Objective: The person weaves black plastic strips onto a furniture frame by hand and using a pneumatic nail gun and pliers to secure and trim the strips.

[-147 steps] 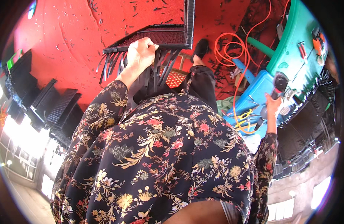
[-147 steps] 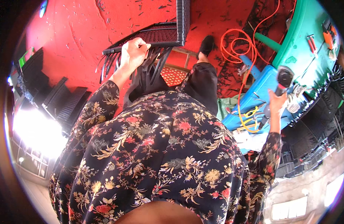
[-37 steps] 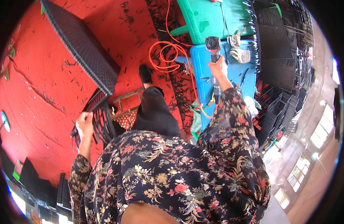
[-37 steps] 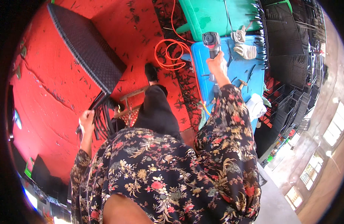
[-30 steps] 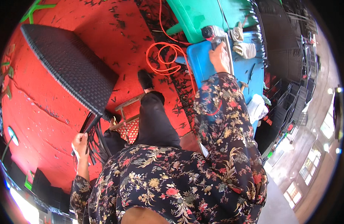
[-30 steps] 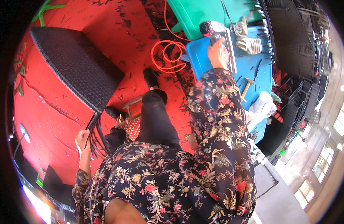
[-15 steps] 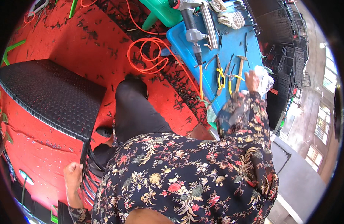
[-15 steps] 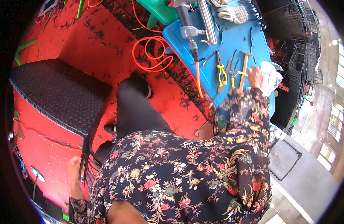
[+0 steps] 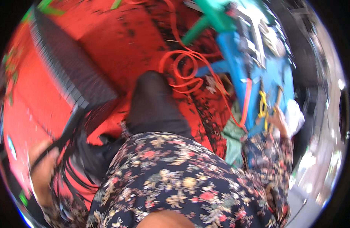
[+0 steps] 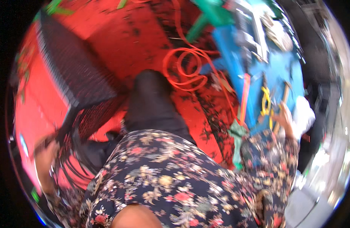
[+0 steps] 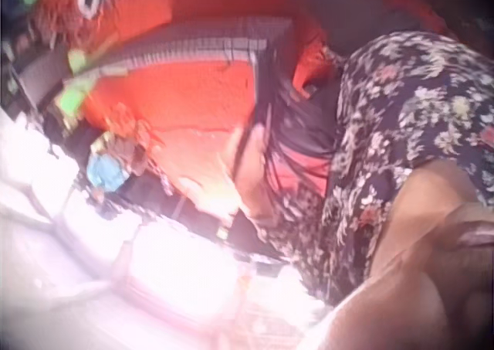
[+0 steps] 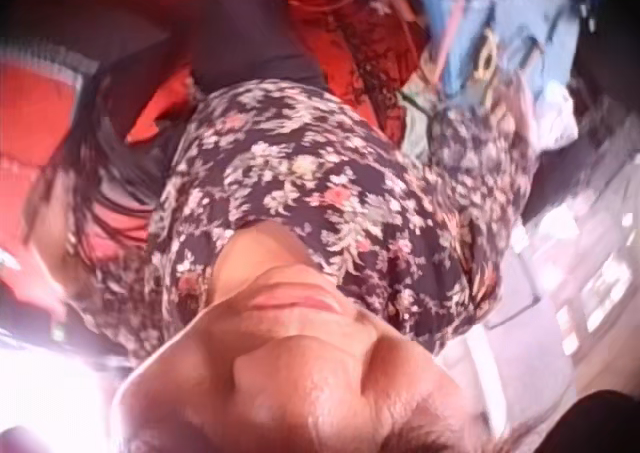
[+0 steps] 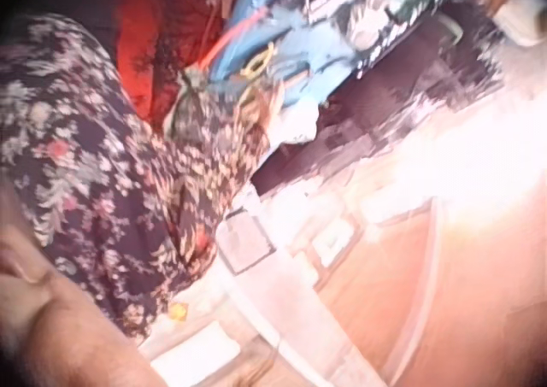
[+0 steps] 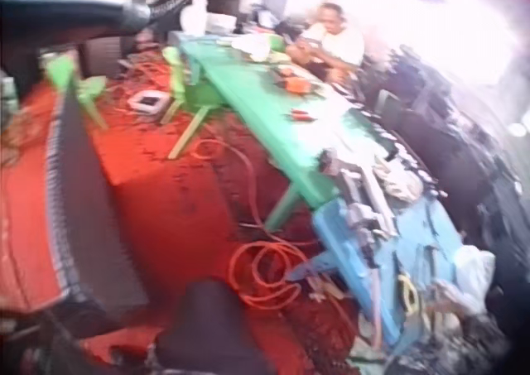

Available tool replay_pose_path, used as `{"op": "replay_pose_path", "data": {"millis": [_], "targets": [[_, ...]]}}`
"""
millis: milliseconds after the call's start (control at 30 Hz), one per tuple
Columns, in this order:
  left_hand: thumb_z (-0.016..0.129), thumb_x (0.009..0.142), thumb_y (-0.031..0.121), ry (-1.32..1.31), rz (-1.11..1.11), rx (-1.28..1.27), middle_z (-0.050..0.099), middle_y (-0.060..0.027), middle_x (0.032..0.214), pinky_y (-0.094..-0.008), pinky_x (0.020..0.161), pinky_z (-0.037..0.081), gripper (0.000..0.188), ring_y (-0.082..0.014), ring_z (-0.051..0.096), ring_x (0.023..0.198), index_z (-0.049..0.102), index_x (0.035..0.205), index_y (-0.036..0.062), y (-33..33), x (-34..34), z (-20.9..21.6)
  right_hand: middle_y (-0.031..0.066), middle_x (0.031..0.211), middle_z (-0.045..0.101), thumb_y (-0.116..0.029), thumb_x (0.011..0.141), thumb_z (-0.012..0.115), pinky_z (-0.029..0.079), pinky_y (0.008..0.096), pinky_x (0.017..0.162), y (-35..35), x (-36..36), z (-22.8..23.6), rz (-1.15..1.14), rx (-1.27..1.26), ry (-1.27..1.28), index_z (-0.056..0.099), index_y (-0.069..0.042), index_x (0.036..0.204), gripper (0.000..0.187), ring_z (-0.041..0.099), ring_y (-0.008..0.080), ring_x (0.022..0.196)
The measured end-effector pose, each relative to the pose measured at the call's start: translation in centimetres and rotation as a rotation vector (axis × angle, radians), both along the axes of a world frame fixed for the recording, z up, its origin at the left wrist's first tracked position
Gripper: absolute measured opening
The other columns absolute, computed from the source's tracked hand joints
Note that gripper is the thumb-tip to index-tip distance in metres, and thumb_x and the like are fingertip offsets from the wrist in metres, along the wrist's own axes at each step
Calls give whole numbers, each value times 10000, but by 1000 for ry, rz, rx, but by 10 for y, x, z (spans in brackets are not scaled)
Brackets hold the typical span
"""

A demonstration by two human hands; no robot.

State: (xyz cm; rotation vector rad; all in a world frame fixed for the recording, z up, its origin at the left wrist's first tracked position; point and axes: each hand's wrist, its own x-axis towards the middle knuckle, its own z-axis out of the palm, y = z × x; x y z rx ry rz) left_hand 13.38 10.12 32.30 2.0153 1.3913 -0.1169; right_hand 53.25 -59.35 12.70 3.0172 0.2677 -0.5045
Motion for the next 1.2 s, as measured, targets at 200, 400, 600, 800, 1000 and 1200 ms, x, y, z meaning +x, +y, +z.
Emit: {"op": "replay_pose_path", "data": {"millis": [200, 400, 600, 800, 1000, 1200], "targets": [[662, 793, 187, -120, -704, -28, 569, -82, 591, -331, 543, 421, 221, -135, 522, 552, 617, 742, -24, 67, 72, -24, 216, 1326, 506, -196, 701, 688, 399, 423, 1022, -15, -16, -15, 89, -59, 60, 460, -40, 1346, 701, 468, 363, 1246], [645, 793, 128, -174, -536, -166, 570, -20, 609, -288, 490, 411, 158, -95, 529, 532, 638, 796, -30, 73, 93, -42, 225, 1280, 550, -112, 764, 610, 456, 418, 946, 37, 10, 3, 16, -84, -414, 405, -25, 1390, 665, 552, 357, 1157], [579, 696, 108, -245, -731, 261, 594, -206, 681, -435, 634, 469, 146, -370, 609, 694, 620, 764, -15, 62, 101, -56, 218, 1252, 564, -177, 885, 499, 448, 379, 960, 221, 13, 49, 287, 1101, -137, 345, 20, 1423, 593, 589, 293, 1128], [582, 746, 142, -268, -933, 541, 596, -173, 740, -451, 662, 466, 141, -374, 590, 735, 610, 751, 4, 46, 107, -46, 265, 1183, 594, -244, 893, 551, 522, 416, 846, 464, -48, 104, 382, 1623, 861, 428, 66, 1310, 534, 641, 351, 1014], [646, 779, 136, -389, -1033, 589, 545, -147, 749, -428, 651, 456, 147, -361, 566, 739, 600, 824, 3, 45, 108, -46, 299, 1184, 558, -276, 858, 600, 503, 433, 849, 499, -134, 139, 495, 1690, 1590, 428, 65, 1301, 585, 625, 355, 1000], [644, 787, 97, -437, -1042, 443, 565, -147, 772, -414, 672, 467, 134, -354, 580, 762, 602, 863, -6, 47, 109, -49, 293, 1122, 562, -435, 821, 591, 491, 430, 866, 533, -158, 147, 740, 1860, 719, 406, 30, 1305, 696, 611, 345, 998]]}}
